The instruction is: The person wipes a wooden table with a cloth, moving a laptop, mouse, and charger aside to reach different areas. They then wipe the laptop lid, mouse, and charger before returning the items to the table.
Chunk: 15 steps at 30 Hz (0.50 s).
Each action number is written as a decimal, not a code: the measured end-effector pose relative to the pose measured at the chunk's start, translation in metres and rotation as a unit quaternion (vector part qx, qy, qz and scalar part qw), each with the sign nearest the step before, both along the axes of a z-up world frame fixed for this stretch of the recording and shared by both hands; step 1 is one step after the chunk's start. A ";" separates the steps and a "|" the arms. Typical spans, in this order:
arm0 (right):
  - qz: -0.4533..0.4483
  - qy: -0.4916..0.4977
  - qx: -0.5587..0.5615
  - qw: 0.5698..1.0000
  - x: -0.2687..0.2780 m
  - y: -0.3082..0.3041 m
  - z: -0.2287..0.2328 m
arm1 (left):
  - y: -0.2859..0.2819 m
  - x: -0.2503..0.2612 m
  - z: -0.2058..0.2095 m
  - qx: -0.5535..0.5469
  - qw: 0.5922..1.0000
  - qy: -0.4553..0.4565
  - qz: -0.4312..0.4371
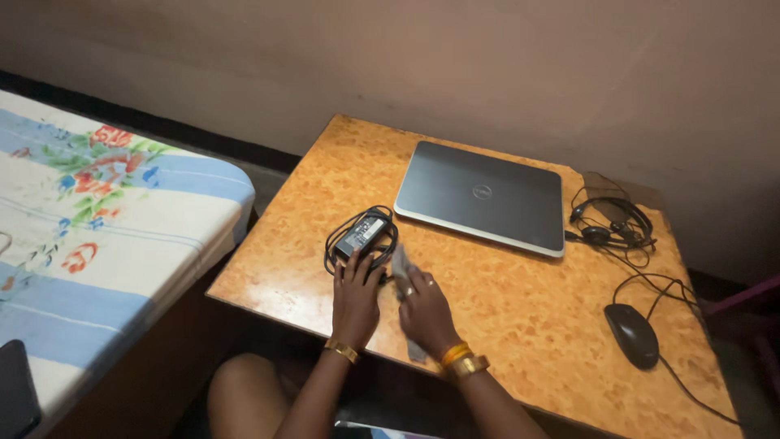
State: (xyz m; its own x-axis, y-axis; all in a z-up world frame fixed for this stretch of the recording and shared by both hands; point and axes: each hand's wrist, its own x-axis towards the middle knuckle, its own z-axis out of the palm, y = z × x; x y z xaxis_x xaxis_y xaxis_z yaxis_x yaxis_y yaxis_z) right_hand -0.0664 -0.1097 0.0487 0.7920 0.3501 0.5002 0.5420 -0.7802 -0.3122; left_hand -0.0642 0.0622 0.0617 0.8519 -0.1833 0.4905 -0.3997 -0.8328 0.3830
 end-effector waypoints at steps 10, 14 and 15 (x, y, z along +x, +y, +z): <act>-0.106 0.081 -0.019 0.991 0.005 0.000 0.011 | 0.002 0.000 -0.003 -0.041 0.999 -0.011 0.006; -0.269 0.146 -0.067 0.950 0.011 -0.013 0.010 | -0.002 -0.003 -0.004 -0.046 0.999 0.004 0.012; -0.339 0.138 -0.062 0.928 0.018 -0.014 0.010 | -0.001 -0.003 -0.004 -0.052 0.999 0.002 0.011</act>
State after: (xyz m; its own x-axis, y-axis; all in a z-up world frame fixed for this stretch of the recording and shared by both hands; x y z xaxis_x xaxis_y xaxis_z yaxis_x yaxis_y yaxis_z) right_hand -0.0483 -0.1238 0.0582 0.9435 -0.2347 0.2337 -0.1744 -0.9519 -0.2518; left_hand -0.0670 0.0611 0.0581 0.8571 -0.1139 0.5025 -0.3808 -0.7969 0.4689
